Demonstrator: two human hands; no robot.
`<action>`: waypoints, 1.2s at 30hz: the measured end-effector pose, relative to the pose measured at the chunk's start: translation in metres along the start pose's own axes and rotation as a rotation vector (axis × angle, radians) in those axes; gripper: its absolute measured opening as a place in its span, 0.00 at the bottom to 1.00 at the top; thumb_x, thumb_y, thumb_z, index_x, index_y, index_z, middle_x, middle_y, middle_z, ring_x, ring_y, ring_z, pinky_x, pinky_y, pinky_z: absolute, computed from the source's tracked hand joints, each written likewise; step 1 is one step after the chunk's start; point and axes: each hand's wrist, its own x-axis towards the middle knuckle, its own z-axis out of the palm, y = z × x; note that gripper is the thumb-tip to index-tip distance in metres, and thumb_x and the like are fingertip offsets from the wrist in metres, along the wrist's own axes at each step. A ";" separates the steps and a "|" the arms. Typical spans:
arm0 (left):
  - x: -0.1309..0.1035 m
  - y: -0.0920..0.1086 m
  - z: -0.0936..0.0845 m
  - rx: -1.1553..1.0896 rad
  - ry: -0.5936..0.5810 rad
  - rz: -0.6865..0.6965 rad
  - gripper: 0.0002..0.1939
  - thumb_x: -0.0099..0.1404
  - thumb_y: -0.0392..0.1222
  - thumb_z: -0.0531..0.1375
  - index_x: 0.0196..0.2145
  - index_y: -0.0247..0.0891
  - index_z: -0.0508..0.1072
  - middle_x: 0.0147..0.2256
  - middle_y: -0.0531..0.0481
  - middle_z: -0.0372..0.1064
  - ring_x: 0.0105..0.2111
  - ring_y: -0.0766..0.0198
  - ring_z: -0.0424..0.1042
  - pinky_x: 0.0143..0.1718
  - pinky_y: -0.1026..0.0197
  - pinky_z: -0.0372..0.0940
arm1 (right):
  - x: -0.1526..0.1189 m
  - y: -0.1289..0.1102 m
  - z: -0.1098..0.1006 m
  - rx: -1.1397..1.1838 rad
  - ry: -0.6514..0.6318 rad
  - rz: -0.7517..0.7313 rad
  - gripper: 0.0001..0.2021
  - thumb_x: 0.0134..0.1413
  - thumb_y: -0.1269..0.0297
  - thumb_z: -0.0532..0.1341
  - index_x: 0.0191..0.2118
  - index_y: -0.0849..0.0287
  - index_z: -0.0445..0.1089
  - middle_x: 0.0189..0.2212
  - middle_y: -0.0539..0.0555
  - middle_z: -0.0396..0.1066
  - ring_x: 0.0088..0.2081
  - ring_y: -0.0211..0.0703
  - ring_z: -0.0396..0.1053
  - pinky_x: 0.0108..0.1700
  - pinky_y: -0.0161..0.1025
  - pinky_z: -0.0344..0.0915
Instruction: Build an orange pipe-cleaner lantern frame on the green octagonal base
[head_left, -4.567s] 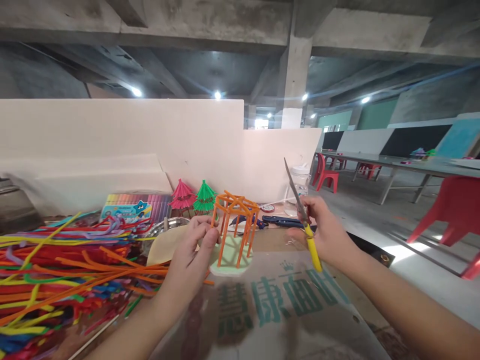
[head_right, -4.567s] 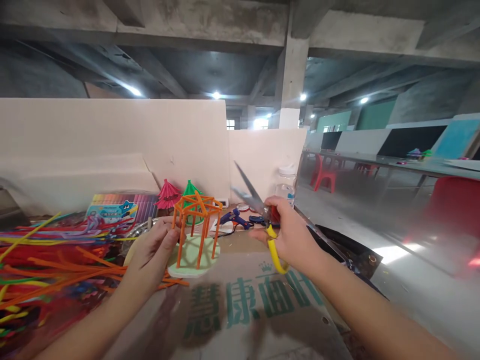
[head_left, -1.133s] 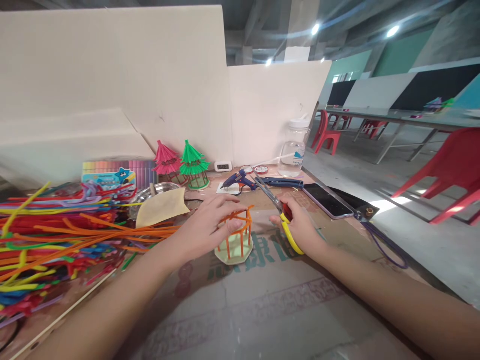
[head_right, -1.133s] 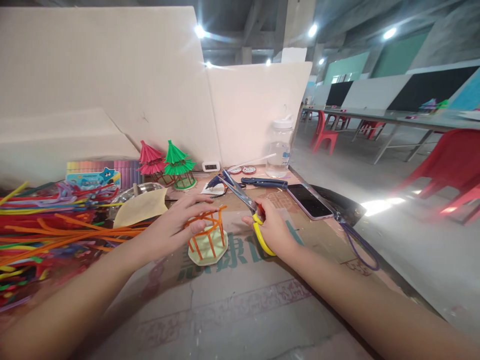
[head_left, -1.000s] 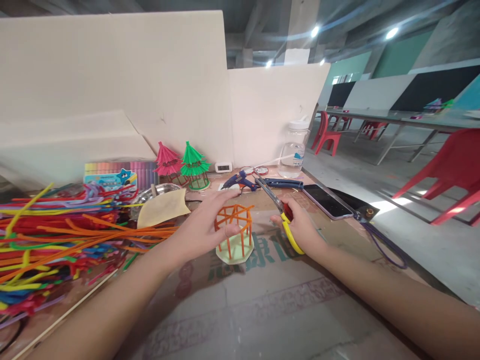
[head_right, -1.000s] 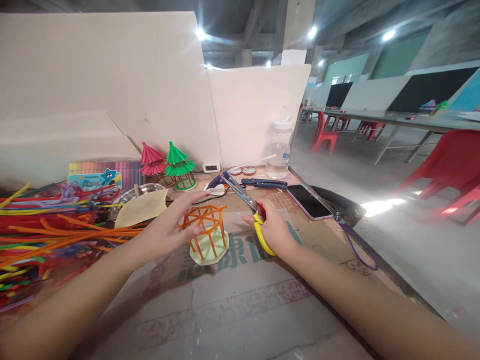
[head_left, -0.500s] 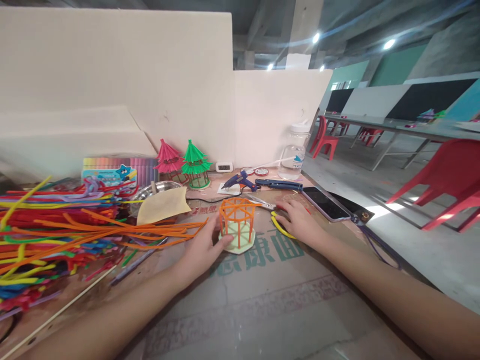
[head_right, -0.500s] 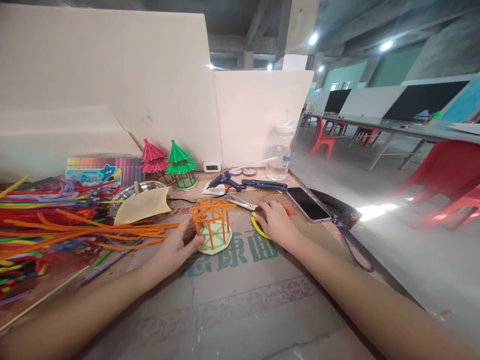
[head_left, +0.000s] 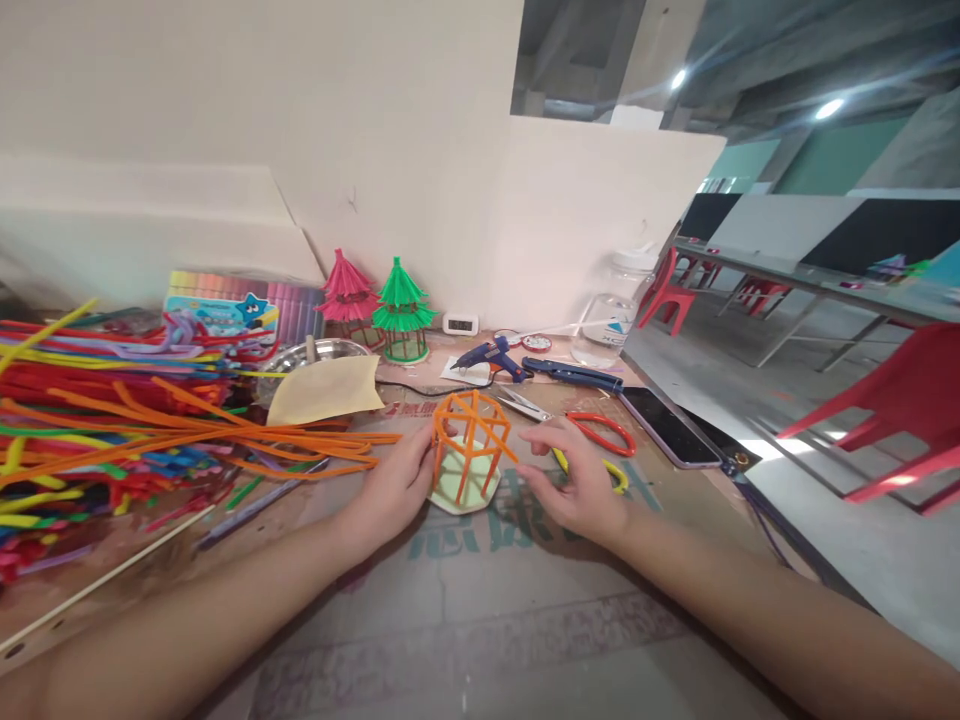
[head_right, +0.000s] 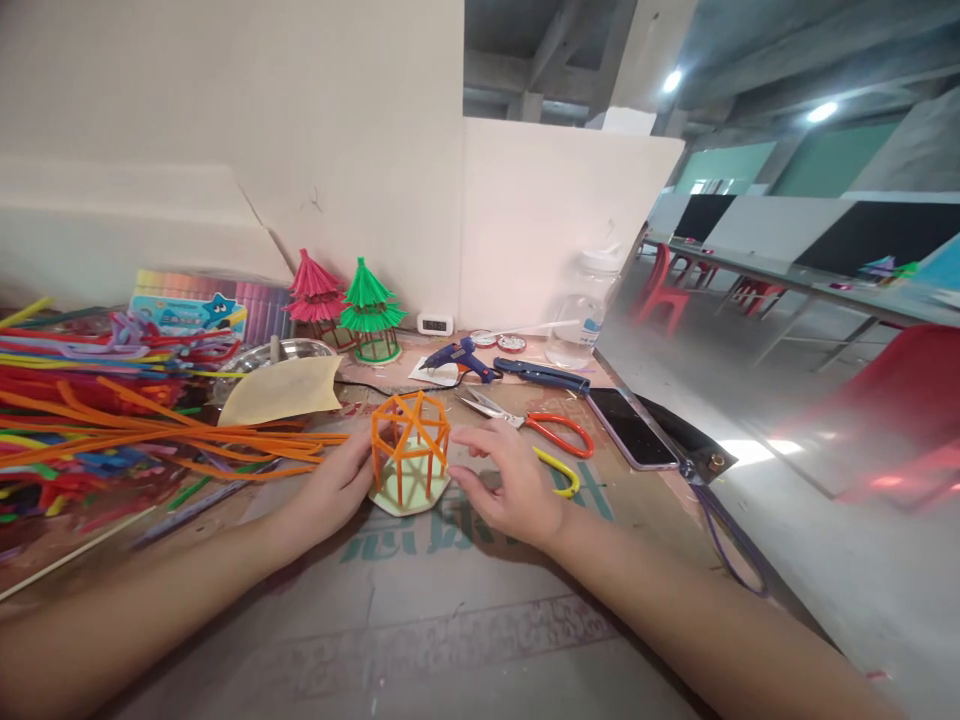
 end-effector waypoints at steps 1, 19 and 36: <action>0.000 0.000 0.000 0.008 0.001 0.010 0.20 0.73 0.44 0.47 0.56 0.36 0.68 0.57 0.40 0.68 0.57 0.52 0.66 0.61 0.50 0.60 | -0.002 0.000 0.000 -0.002 0.005 0.000 0.17 0.59 0.70 0.62 0.53 0.52 0.64 0.33 0.52 0.66 0.35 0.44 0.66 0.37 0.43 0.67; -0.004 0.003 -0.002 0.123 0.034 0.105 0.23 0.76 0.44 0.44 0.64 0.39 0.60 0.57 0.39 0.62 0.57 0.52 0.61 0.60 0.48 0.57 | 0.001 -0.018 -0.005 -0.062 -0.017 -0.063 0.11 0.59 0.66 0.65 0.46 0.53 0.68 0.34 0.53 0.72 0.35 0.44 0.69 0.37 0.44 0.67; -0.006 0.003 0.000 0.150 0.029 0.119 0.24 0.75 0.44 0.44 0.66 0.40 0.57 0.59 0.39 0.61 0.60 0.52 0.60 0.62 0.47 0.57 | 0.005 -0.019 -0.006 -0.109 -0.015 -0.160 0.12 0.56 0.77 0.62 0.43 0.52 0.69 0.31 0.51 0.74 0.33 0.42 0.70 0.37 0.43 0.65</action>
